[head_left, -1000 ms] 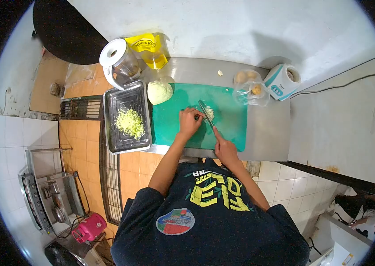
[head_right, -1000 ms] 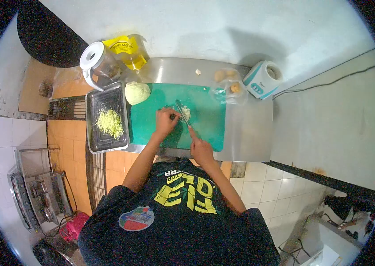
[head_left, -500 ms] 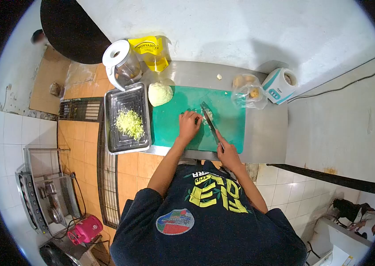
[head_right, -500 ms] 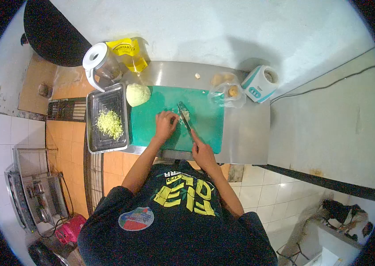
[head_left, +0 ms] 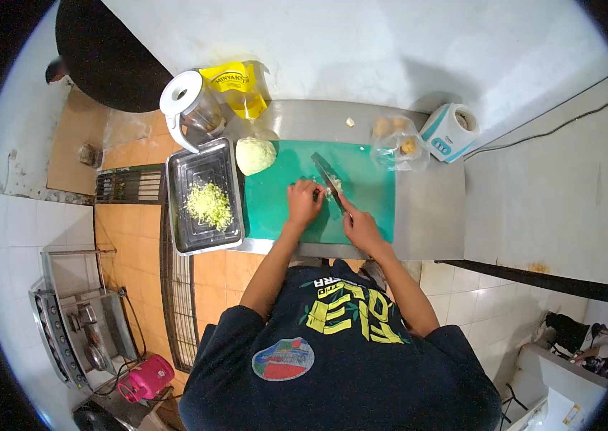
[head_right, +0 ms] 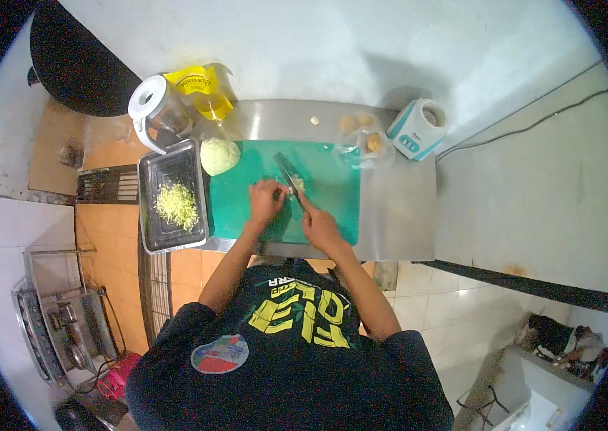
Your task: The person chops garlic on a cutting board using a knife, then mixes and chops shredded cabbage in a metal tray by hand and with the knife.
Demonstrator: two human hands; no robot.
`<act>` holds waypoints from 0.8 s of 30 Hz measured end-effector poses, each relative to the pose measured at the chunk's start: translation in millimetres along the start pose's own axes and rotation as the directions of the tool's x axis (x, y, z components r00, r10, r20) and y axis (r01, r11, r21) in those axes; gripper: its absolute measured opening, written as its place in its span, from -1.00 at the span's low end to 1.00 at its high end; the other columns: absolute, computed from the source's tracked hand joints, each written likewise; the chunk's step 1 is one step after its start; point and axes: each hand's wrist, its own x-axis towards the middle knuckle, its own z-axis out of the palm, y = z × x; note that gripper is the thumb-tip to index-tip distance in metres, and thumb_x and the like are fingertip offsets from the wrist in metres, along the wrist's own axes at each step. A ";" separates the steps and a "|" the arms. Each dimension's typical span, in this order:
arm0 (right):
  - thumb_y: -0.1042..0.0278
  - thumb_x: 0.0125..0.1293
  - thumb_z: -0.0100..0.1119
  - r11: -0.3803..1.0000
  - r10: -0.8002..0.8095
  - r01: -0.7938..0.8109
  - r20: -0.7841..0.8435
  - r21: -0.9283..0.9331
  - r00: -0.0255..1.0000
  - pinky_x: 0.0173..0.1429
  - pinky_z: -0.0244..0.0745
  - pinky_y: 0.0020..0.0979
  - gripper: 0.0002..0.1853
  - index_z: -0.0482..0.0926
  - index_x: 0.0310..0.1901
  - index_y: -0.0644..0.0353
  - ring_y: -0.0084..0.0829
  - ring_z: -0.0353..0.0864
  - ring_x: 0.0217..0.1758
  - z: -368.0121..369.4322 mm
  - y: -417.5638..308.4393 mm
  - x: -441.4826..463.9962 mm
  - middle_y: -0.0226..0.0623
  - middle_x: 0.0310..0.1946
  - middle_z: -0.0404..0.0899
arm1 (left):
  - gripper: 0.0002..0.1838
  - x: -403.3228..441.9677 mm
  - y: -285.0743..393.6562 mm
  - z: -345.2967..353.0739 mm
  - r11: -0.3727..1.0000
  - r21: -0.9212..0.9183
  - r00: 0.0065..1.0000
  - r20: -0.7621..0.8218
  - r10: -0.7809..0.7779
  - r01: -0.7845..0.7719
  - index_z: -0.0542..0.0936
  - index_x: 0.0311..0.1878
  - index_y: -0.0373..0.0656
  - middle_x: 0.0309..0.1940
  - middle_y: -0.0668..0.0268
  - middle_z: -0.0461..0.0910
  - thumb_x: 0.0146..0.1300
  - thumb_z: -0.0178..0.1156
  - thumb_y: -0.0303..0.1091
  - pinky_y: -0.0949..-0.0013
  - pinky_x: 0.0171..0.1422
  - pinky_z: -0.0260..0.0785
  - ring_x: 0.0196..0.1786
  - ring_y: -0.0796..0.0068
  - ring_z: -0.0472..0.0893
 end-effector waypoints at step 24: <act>0.44 0.47 0.07 0.993 -0.032 0.036 -0.038 0.117 0.999 -0.20 0.51 0.00 -0.29 0.26 0.63 -0.14 0.11 0.62 -0.44 -0.2 11.5 4.5 0.15 -0.46 0.60 | -0.92 -2.9 -2.9 -0.9 0.999 -0.030 0.999 0.039 -0.021 0.022 0.77 -0.19 0.03 -0.20 0.37 0.73 0.26 0.40 -0.35 0.06 0.14 0.30 -0.02 0.21 0.61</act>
